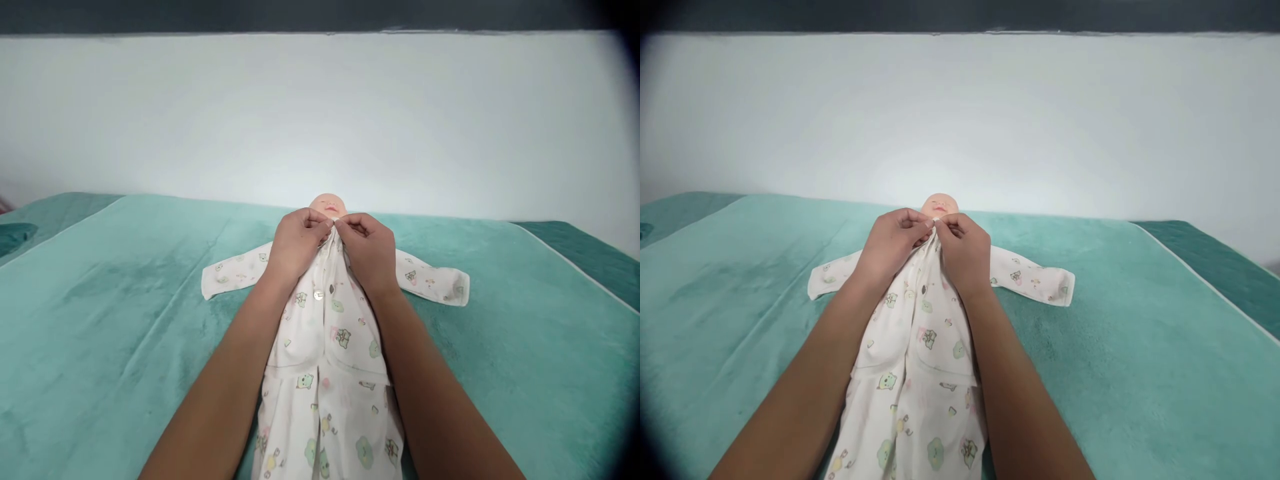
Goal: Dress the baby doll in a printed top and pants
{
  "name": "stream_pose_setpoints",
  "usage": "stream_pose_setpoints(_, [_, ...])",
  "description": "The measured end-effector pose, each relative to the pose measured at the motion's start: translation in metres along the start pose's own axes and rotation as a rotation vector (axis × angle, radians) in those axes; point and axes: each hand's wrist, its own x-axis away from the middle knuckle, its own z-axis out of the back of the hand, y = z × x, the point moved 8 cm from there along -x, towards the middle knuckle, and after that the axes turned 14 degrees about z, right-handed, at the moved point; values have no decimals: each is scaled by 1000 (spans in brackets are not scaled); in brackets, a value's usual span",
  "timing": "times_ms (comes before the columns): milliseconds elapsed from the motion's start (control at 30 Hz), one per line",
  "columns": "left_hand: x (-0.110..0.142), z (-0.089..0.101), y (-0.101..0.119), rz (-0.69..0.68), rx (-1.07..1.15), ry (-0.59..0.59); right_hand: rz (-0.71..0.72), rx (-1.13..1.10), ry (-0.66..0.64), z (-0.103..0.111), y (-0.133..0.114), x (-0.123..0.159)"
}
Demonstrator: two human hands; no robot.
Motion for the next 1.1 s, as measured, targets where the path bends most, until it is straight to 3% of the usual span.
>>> stream_pose_setpoints(300, [0,-1,-1,-20,61,-42,57,34,-106,-5,-5,-1])
stream_pose_setpoints(567, [-3,-1,-6,12,150,-53,246,110,-211,-11,-22,-1])
stream_pose_setpoints(700, [-4,-1,-8,18,177,-67,381,318,-307,-18,-33,1])
stream_pose_setpoints(833, [-6,-1,-11,60,173,-50,482,566,-311,-20,-40,4])
stream_pose_setpoints(1000, [-8,0,-11,89,191,-46,532,804,-301,-23,-48,8])
stream_pose_setpoints(1100, [-6,0,-12,120,237,-104,549,876,-307,-25,-55,10])
